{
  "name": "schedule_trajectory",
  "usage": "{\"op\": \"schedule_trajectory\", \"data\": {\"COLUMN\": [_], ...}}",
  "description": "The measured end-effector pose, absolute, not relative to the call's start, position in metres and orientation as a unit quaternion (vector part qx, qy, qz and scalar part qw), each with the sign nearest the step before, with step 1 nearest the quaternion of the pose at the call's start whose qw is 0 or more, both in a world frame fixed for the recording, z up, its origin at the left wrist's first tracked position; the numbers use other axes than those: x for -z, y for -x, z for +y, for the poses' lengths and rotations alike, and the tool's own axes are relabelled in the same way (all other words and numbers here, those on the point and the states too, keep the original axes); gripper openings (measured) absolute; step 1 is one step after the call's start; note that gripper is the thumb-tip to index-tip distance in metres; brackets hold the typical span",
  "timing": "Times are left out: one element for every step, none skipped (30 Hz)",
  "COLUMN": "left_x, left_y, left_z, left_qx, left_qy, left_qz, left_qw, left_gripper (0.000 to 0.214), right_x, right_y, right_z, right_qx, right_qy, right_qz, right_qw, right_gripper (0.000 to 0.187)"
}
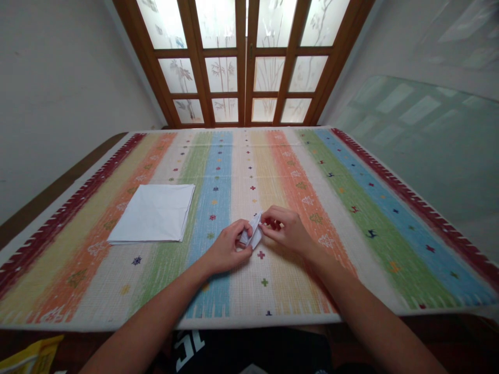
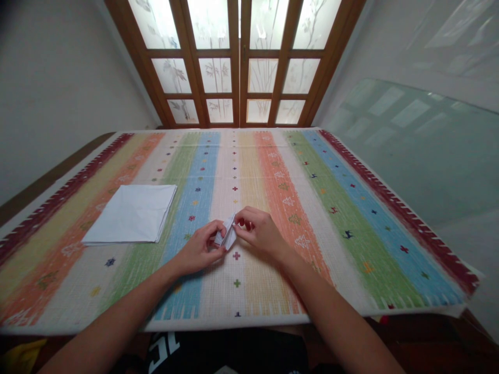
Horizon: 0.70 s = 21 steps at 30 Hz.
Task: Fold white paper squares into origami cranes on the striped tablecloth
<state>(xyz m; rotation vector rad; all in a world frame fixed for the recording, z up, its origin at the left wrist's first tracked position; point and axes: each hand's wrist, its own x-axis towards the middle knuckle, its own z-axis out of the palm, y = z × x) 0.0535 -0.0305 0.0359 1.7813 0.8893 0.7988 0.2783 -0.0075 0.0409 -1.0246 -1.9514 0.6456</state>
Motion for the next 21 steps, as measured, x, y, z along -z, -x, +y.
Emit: {"op": "schedule_trajectory", "data": {"left_x": [-0.035, -0.035, -0.034, -0.034, -0.033, -0.033, -0.032, -0.032, -0.031, -0.031, -0.03, -0.03, -0.03, -0.03, -0.03, -0.031, -0.031, -0.032, -0.032, -0.032, -0.033], "left_y": [-0.054, -0.054, -0.054, -0.055, -0.055, -0.055, -0.056, -0.056, -0.056, -0.056, -0.056, -0.056, -0.056, -0.056, -0.055, -0.055, -0.055, -0.055, -0.055, -0.054, -0.054], "left_z": [-0.031, -0.031, -0.031, -0.031, -0.031, -0.031, -0.031, -0.031, -0.031, -0.031, -0.03, -0.03, -0.03, -0.03, -0.029, -0.029, -0.029, -0.029, -0.03, -0.03, -0.03], "left_qx": [-0.329, -0.332, -0.334, -0.336, -0.339, -0.34, -0.341, -0.341, -0.343, -0.345, -0.346, -0.347, -0.348, -0.348, -0.348, -0.348, -0.347, -0.346, -0.345, -0.343, -0.34], "left_qy": [-0.729, -0.728, -0.727, -0.727, -0.728, -0.73, -0.733, -0.736, -0.738, -0.741, -0.743, -0.745, -0.748, -0.752, -0.755, -0.758, -0.761, -0.763, -0.766, -0.769, -0.772], "left_qz": [0.364, 0.364, 0.365, 0.366, 0.368, 0.37, 0.371, 0.372, 0.372, 0.372, 0.372, 0.372, 0.372, 0.372, 0.372, 0.372, 0.372, 0.372, 0.372, 0.372, 0.372], "left_qw": [0.477, 0.477, 0.476, 0.474, 0.47, 0.464, 0.457, 0.451, 0.445, 0.441, 0.436, 0.431, 0.425, 0.418, 0.412, 0.407, 0.402, 0.398, 0.395, 0.392, 0.388], "left_gripper": [0.02, 0.02, 0.02, 0.02, 0.02, 0.02, 0.02, 0.021, 0.022, 0.022, 0.022, 0.023, 0.023, 0.023, 0.023, 0.023, 0.023, 0.023, 0.023, 0.024, 0.024], "right_x": [-0.04, -0.04, -0.04, -0.04, -0.04, -0.039, -0.039, -0.039, -0.038, -0.038, -0.037, -0.036, -0.036, -0.035, -0.034, -0.034, -0.033, -0.033, -0.032, -0.031, -0.031], "right_y": [-0.277, -0.276, -0.275, -0.273, -0.272, -0.271, -0.269, -0.268, -0.267, -0.266, -0.265, -0.264, -0.264, -0.264, -0.264, -0.264, -0.264, -0.264, -0.264, -0.264, -0.263], "right_z": [-0.008, -0.009, -0.009, -0.01, -0.01, -0.011, -0.012, -0.012, -0.012, -0.013, -0.013, -0.013, -0.013, -0.013, -0.013, -0.013, -0.013, -0.012, -0.012, -0.012, -0.011], "right_qx": [-0.261, -0.266, -0.27, -0.273, -0.274, -0.276, -0.279, -0.285, -0.294, -0.306, -0.319, -0.331, -0.342, -0.351, -0.359, -0.366, -0.374, -0.385, -0.399, -0.415, -0.434], "right_qy": [0.408, 0.409, 0.411, 0.415, 0.42, 0.426, 0.43, 0.434, 0.438, 0.44, 0.443, 0.445, 0.447, 0.449, 0.451, 0.453, 0.458, 0.463, 0.469, 0.474, 0.479], "right_qz": [-0.772, -0.768, -0.764, -0.758, -0.751, -0.743, -0.734, -0.724, -0.713, -0.701, -0.689, -0.679, -0.669, -0.662, -0.656, -0.65, -0.642, -0.632, -0.621, -0.608, -0.594], "right_qw": [0.412, 0.415, 0.418, 0.423, 0.429, 0.437, 0.446, 0.454, 0.462, 0.47, 0.476, 0.481, 0.485, 0.487, 0.488, 0.488, 0.488, 0.488, 0.486, 0.483, 0.479], "right_gripper": [0.006, 0.004, 0.003, 0.004, 0.006, 0.008, 0.011, 0.012, 0.013, 0.014, 0.015, 0.015, 0.015, 0.014, 0.014, 0.013, 0.013, 0.012, 0.012, 0.013, 0.014]}}
